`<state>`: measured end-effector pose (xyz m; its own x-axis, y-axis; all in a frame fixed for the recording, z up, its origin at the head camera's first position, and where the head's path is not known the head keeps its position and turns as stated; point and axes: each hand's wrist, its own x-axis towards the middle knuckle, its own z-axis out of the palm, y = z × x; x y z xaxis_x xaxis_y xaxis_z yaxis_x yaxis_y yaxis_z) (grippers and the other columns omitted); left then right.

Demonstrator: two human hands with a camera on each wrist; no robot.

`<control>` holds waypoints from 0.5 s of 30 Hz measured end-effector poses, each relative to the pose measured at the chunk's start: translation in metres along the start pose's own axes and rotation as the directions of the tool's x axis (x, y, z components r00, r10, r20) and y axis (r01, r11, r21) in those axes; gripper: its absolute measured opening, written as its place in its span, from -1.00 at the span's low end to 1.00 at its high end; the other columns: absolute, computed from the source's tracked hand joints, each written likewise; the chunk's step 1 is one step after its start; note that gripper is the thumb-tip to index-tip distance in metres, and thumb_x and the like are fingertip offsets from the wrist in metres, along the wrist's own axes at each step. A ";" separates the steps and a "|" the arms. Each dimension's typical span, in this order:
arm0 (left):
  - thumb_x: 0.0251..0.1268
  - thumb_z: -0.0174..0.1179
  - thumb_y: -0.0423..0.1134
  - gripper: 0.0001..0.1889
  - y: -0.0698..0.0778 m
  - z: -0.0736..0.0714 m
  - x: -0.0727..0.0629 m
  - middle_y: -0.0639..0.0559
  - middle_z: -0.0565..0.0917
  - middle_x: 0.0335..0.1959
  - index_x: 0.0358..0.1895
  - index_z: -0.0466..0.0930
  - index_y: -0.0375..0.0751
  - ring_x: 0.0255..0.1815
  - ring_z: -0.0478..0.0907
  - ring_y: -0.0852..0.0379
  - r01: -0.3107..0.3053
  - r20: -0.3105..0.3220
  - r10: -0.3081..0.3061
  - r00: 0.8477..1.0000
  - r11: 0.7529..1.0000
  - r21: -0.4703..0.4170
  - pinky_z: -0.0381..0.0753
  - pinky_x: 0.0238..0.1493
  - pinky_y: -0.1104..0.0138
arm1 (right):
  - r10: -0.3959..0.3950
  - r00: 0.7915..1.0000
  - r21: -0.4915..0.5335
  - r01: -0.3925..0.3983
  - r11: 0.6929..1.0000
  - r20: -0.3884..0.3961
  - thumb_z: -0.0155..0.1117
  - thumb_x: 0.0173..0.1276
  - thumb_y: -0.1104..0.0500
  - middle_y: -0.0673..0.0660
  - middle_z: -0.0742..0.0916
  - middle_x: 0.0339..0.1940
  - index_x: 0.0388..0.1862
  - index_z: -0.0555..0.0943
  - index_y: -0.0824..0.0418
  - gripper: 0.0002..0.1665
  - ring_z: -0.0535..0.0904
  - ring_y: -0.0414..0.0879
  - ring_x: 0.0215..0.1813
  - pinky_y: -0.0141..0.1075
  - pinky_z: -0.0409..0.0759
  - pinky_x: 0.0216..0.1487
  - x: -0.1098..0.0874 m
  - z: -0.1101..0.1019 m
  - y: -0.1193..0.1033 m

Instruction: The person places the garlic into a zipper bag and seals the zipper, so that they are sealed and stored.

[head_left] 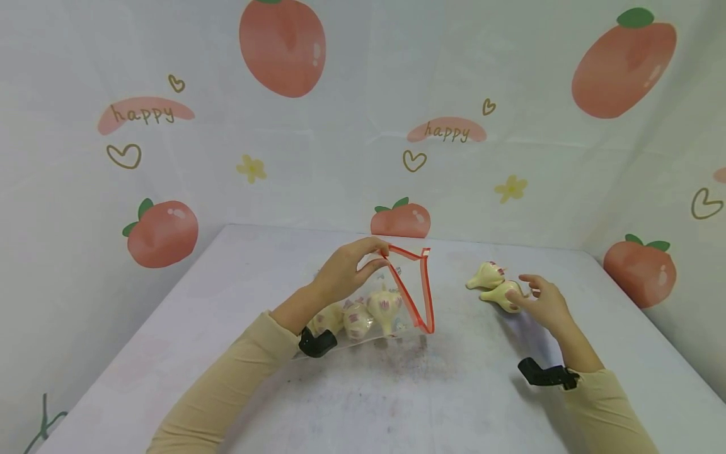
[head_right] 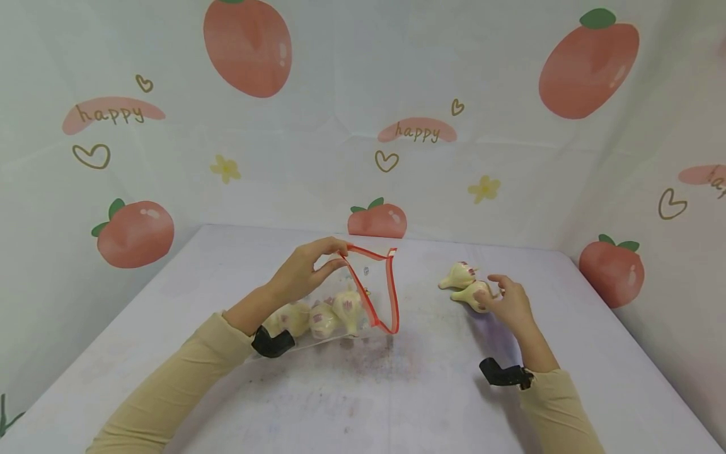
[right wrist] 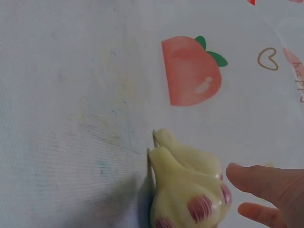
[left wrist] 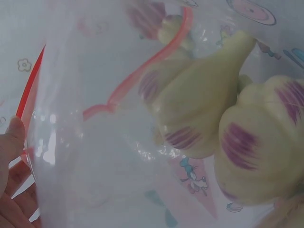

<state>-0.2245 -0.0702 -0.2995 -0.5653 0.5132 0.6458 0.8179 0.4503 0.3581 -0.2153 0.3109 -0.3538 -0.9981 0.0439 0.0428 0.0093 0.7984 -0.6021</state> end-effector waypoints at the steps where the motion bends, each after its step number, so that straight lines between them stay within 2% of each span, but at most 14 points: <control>1: 0.24 0.19 -0.31 -0.85 0.000 0.000 0.000 -0.01 0.64 -0.23 -0.15 0.51 -0.23 -0.19 0.56 0.09 0.003 0.001 -0.003 1.000 1.000 -0.003 0.56 -0.10 0.28 | 0.003 1.000 0.004 -0.003 1.000 0.004 0.13 0.34 -0.01 0.67 0.30 0.23 0.29 0.22 0.46 -0.26 0.27 0.53 0.22 0.24 0.39 0.09 0.000 0.000 0.000; 6: 0.24 0.19 -0.31 -0.84 0.000 -0.001 -0.001 -0.03 0.64 -0.22 -0.15 0.51 -0.25 -0.17 0.58 0.03 0.013 0.007 -0.013 1.000 1.000 -0.023 0.56 -0.08 0.25 | -0.005 1.000 -0.011 0.005 1.000 -0.004 0.17 0.30 0.04 0.70 0.30 0.20 0.27 0.23 0.48 -0.27 0.28 0.55 0.20 0.25 0.38 0.09 0.002 0.003 0.001; 10: 0.24 0.19 -0.32 -0.84 0.000 0.000 -0.001 -0.07 0.64 -0.22 -0.15 0.51 -0.25 -0.18 0.57 0.06 0.010 0.004 -0.009 1.000 1.000 -0.025 0.56 -0.08 0.25 | -0.035 0.999 -0.034 0.035 0.999 -0.020 0.19 0.26 0.08 0.72 0.34 0.16 0.23 0.26 0.52 -0.29 0.30 0.56 0.17 0.25 0.36 0.09 0.006 0.007 0.005; 15: 0.24 0.19 -0.31 -0.84 0.001 0.000 -0.001 -0.04 0.64 -0.21 -0.14 0.51 -0.24 -0.16 0.56 0.10 0.023 0.010 -0.023 1.000 1.000 -0.018 0.56 -0.07 0.25 | -0.024 1.000 -0.054 0.023 0.998 -0.003 0.23 0.22 0.08 0.72 0.35 0.14 0.25 0.22 0.53 -0.23 0.30 0.55 0.17 0.25 0.36 0.10 0.009 0.011 0.009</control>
<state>-0.2230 -0.0708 -0.3001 -0.5847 0.5101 0.6308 0.8066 0.4483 0.3851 -0.2247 0.3113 -0.3677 -0.9979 0.0265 0.0591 -0.0109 0.8306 -0.5567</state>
